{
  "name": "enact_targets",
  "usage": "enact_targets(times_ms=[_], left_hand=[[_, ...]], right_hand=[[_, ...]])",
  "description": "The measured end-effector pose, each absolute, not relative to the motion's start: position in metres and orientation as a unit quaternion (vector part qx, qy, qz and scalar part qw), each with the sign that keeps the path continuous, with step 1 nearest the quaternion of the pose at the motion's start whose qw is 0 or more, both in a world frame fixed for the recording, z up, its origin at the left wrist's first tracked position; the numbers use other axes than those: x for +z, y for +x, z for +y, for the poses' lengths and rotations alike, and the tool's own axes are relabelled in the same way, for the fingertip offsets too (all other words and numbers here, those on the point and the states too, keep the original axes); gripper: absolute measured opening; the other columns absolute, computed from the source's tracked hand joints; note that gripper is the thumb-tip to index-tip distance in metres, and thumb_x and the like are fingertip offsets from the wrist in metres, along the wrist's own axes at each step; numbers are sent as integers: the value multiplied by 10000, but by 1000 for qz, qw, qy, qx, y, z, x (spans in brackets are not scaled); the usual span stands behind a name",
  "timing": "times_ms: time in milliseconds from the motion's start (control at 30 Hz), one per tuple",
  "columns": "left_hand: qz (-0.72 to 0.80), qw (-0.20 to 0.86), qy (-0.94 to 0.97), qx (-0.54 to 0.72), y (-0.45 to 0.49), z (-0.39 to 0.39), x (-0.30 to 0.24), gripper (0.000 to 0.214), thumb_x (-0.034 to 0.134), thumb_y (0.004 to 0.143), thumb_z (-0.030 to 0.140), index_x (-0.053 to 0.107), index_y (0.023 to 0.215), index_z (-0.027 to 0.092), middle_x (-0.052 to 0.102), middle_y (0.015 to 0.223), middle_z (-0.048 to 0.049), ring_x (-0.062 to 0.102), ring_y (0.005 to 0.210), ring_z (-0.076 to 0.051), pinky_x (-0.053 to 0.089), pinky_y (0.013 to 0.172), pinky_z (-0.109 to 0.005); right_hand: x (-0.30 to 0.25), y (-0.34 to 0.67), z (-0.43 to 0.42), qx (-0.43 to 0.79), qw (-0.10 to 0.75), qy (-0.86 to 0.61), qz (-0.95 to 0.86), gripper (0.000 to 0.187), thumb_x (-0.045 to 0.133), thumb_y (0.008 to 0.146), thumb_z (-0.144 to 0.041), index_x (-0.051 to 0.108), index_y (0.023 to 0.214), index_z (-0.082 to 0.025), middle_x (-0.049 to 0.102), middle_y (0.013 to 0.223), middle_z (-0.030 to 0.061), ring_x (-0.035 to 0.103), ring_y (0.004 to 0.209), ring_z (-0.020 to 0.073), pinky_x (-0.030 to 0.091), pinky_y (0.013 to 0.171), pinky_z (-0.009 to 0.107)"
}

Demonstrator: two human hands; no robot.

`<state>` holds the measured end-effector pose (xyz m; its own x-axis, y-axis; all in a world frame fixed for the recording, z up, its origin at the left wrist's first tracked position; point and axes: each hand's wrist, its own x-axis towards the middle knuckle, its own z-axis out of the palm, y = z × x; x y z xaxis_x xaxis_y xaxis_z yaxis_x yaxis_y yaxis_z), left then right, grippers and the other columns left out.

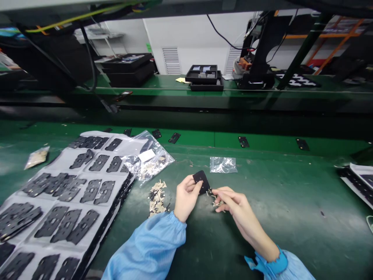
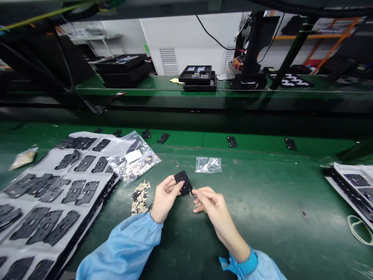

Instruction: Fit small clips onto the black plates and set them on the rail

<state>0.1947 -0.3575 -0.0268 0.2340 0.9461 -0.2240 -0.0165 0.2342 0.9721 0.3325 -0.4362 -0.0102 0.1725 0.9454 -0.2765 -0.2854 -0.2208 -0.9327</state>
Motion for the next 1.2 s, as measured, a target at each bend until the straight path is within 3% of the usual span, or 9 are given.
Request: enact_targets(times_ms=[333,567,733,833,1033,1200], left_hand=[[465,576,537,403,196,-368,-30,281,607,784,315,601,1018,161,703,941,-80,680,828,-186,547,660,-217],[455,565,551,412,197,-370,-32,267,603,790,302,601,1020,167,705,939,-74,686,818,-189,567,681,-237],[454,565,552,412,197,-371,-31,275,604,785,309,607,1016,160,707,931,-77,688,807,-194,569,650,-233],[456,569,550,408,197,-371,-30,281,609,778,318,611,1010,159,708,922,-77,689,798,-197,564,621,-224],[457,591,537,392,196,-371,-23,310,625,761,338,616,1013,158,711,914,-80,689,786,-201,559,626,-233],[454,625,520,365,195,-368,-17,327,658,730,342,624,990,146,713,894,-82,688,735,-181,542,566,-200]], right_hand=[[-10,333,-435,538,504,-583,-342,337,596,774,-479,742,905,-205,565,1150,97,633,716,153,582,601,287],[-20,333,-435,532,504,-569,-373,323,579,800,-446,732,936,-197,567,1165,112,619,704,147,593,559,289],[-18,334,-436,541,501,-564,-373,323,580,799,-433,740,785,-154,556,1153,115,601,694,138,586,523,273],[-13,335,-434,560,505,-557,-348,318,588,792,-425,733,746,-145,557,1130,106,590,678,128,574,513,259],[-5,338,-433,607,526,-532,-268,254,617,776,-375,726,883,-172,572,1076,89,551,647,113,514,434,204],[-6,343,-433,617,524,-534,-244,290,659,740,-385,716,875,-135,586,714,52,518,593,123,455,356,167]])
